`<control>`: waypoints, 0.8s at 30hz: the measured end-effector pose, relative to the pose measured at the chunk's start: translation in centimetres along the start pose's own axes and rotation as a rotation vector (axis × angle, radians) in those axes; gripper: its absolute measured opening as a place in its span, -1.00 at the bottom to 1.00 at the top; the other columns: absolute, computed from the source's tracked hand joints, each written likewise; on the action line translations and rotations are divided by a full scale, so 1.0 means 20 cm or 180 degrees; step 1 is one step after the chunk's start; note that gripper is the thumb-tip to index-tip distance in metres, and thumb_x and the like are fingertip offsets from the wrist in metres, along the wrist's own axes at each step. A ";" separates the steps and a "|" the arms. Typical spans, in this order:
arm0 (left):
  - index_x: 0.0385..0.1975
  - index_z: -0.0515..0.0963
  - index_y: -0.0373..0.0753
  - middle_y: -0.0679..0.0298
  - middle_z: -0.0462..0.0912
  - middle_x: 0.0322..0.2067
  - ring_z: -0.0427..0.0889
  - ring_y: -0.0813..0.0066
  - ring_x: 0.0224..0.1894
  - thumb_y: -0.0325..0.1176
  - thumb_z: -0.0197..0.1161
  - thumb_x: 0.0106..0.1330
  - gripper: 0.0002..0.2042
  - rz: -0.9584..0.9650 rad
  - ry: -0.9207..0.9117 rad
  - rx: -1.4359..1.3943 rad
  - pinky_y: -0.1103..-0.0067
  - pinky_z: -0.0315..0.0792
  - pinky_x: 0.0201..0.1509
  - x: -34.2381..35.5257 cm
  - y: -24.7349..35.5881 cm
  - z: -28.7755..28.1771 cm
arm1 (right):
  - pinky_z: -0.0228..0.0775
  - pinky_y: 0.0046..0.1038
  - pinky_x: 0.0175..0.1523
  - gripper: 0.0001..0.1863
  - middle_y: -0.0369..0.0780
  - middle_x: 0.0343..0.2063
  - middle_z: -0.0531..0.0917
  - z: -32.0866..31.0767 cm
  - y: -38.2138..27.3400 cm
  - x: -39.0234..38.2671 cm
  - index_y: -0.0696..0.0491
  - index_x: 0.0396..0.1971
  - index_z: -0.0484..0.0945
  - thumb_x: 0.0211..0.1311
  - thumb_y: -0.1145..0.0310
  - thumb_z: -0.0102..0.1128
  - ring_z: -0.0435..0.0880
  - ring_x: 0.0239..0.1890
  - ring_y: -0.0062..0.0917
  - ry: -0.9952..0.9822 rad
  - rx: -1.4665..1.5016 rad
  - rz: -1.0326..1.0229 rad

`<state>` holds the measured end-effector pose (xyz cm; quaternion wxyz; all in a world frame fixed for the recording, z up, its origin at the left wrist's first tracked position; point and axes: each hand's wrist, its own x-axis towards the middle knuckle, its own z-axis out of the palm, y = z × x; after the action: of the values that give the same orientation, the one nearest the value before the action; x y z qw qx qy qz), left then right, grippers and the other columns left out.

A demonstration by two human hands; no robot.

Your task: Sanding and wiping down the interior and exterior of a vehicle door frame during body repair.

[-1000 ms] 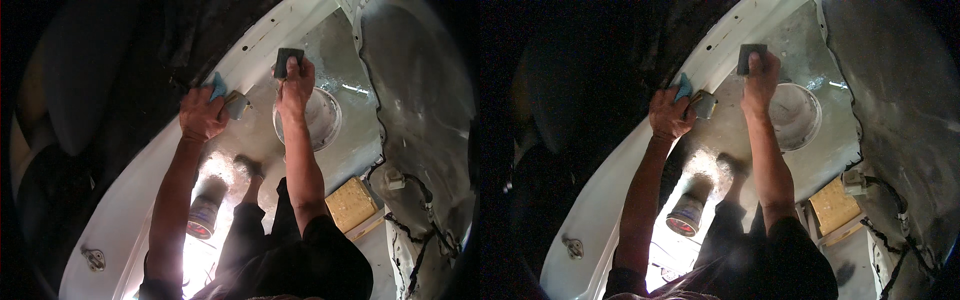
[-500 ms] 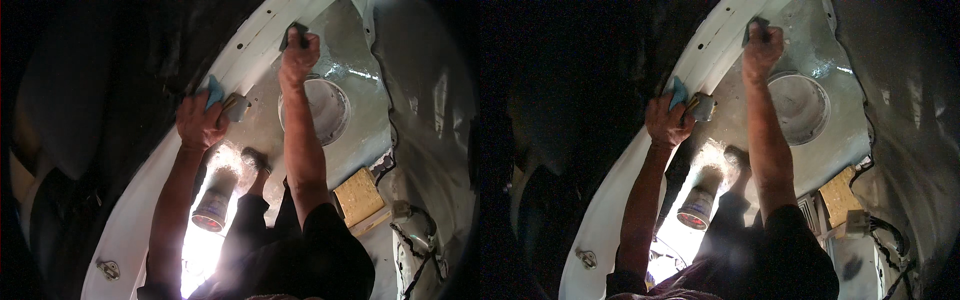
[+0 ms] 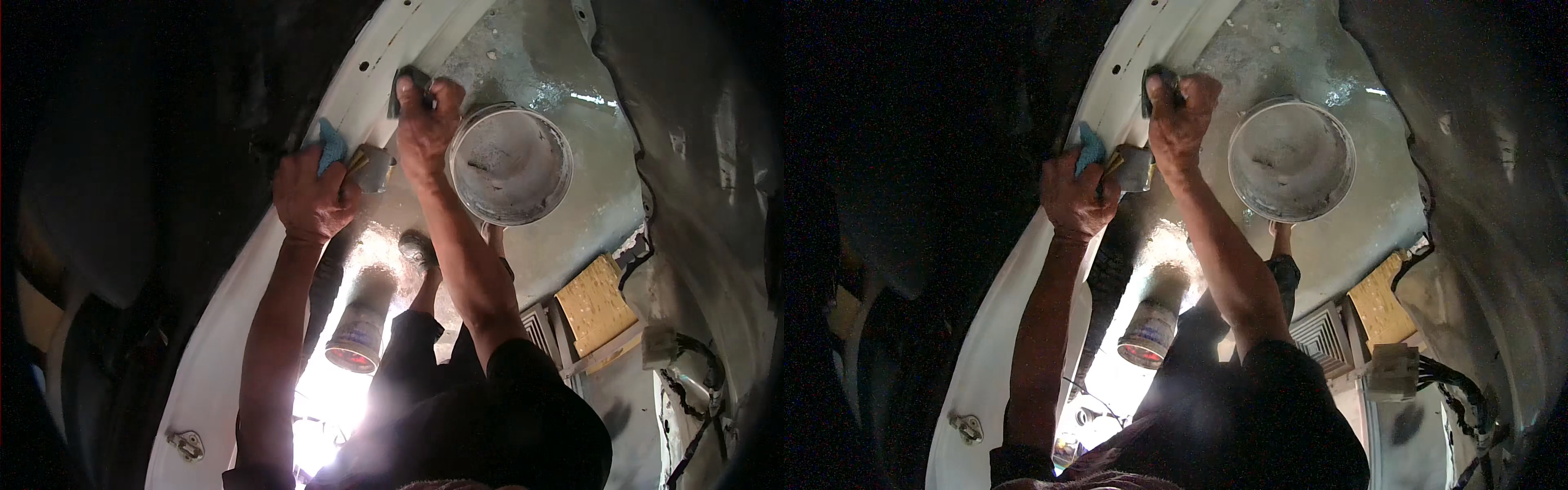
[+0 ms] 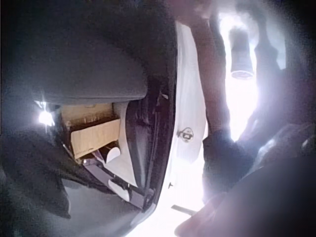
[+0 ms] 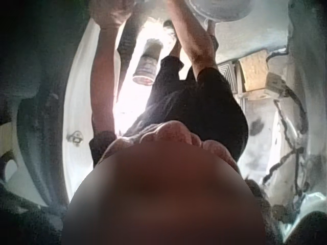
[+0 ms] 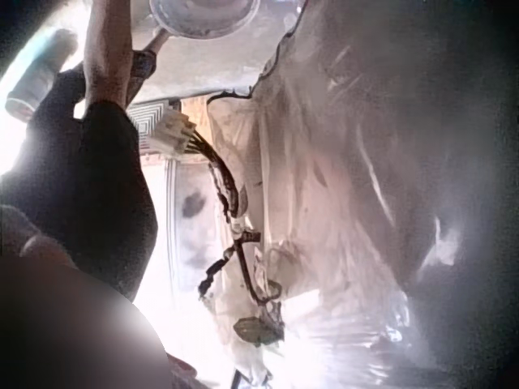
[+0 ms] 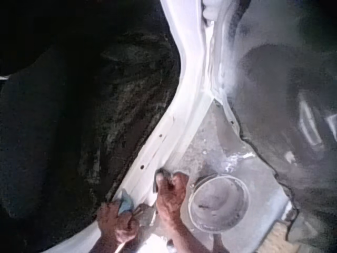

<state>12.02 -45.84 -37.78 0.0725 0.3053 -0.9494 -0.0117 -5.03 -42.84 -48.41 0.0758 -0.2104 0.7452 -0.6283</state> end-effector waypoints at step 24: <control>-0.45 0.55 -0.09 0.10 0.57 -0.12 0.50 0.13 -0.27 -0.18 0.29 0.16 -0.85 0.0080 0.0104 0.0083 0.22 0.49 -0.24 -0.02 -0.04 -0.02 | 0.19 -0.09 0.03 -0.72 -0.16 -0.33 0.53 0.00 -0.09 0.19 0.04 -0.36 0.44 0.21 0.27 0.42 0.50 -0.16 -0.14 -0.0585 -0.0309 0.0029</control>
<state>12.92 -46.17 -37.42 0.0842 0.2944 -0.9519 0.0067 -7.98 -44.58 -46.11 0.1365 -0.2672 0.7656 -0.5691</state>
